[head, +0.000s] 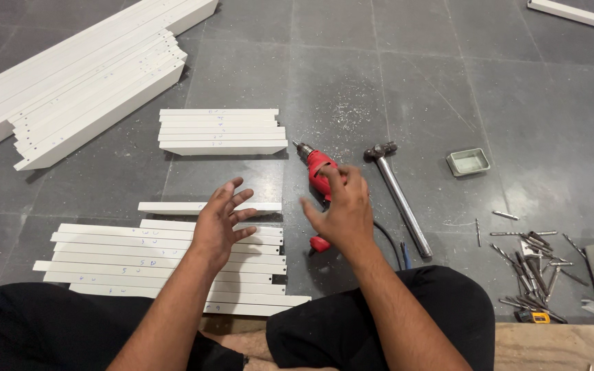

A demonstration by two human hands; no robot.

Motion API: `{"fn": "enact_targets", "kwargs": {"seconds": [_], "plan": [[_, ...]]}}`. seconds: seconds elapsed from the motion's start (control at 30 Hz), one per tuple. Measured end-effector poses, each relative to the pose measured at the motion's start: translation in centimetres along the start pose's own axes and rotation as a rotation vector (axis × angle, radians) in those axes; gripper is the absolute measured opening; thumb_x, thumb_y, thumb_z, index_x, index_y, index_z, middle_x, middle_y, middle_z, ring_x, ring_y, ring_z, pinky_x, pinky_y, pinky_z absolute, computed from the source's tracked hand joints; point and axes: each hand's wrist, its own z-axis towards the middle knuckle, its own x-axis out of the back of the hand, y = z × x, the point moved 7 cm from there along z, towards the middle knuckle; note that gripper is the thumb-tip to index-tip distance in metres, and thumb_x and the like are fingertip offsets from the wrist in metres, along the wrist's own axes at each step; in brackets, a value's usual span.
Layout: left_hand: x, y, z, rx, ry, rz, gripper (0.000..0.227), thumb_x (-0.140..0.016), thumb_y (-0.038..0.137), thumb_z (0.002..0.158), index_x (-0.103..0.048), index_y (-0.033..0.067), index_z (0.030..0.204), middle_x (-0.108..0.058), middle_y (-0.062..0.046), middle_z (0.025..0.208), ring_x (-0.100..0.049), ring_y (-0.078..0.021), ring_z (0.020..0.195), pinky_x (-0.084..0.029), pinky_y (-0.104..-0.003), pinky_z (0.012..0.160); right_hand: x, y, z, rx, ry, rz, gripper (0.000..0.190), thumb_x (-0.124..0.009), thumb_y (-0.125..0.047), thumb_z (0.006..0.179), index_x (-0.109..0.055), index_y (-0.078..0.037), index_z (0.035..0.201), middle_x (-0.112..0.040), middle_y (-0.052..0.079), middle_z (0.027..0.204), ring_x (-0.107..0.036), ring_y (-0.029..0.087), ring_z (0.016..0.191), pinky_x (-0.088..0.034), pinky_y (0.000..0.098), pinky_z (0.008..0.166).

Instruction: The person sits on the floor and uses a red corded drill to make holes in white plastic strips. They hold each strip with one hand and drill with the other, moving from one strip to the next in a repetitive sequence.

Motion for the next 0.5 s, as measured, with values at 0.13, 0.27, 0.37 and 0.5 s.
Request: {"fn": "enact_targets", "kwargs": {"seconds": [0.13, 0.27, 0.37, 0.5], "plan": [[0.1, -0.1, 0.2, 0.006, 0.01, 0.021, 0.071, -0.047, 0.058, 0.091, -0.046, 0.0195, 0.15, -0.06, -0.005, 0.137, -0.057, -0.021, 0.108, -0.051, -0.043, 0.09, -2.0, 3.0, -1.2, -0.227, -0.11, -0.046, 0.022, -0.077, -0.024, 0.088, -0.06, -0.012, 0.082, -0.066, 0.004, 0.084, -0.066, 0.022, 0.067, -0.052, 0.0393, 0.062], [0.4, 0.0, 0.2, 0.003, 0.009, 0.01, 0.071, -0.048, 0.057, 0.09, -0.047, 0.0188, 0.149, -0.061, -0.004, 0.137, -0.057, -0.0211, 0.106, -0.05, -0.044, 0.089, -2.8, 3.8, -1.6, -0.257, -0.131, -0.117, 0.024, -0.076, -0.024, 0.092, -0.061, -0.013, 0.077, -0.069, 0.004, 0.082, -0.067, 0.023, 0.07, -0.052, 0.0381, 0.062], [0.5, -0.1, 0.3, 0.0, 0.006, 0.027, 0.07, -0.048, 0.057, 0.091, -0.047, 0.0187, 0.15, -0.06, -0.004, 0.136, -0.056, -0.0206, 0.106, -0.05, -0.043, 0.089, -1.4, 2.8, -0.9, -0.119, -0.027, 0.024, 0.031, -0.081, -0.026, 0.079, -0.067, -0.01, 0.102, -0.067, 0.015, 0.104, -0.067, 0.033, 0.089, -0.055, 0.0443, 0.067], [1.0, -0.2, 0.1, 0.015, 0.024, 0.026, 0.068, -0.048, 0.056, 0.091, -0.048, 0.0185, 0.149, -0.061, -0.004, 0.135, -0.056, -0.0203, 0.104, -0.05, -0.042, 0.088, -0.2, 2.0, -0.2, 0.048, 0.134, 0.02, 0.07, -0.085, -0.032, 0.068, -0.063, -0.004, 0.128, -0.06, 0.026, 0.124, -0.058, 0.043, 0.106, -0.053, 0.0525, 0.078]]}}
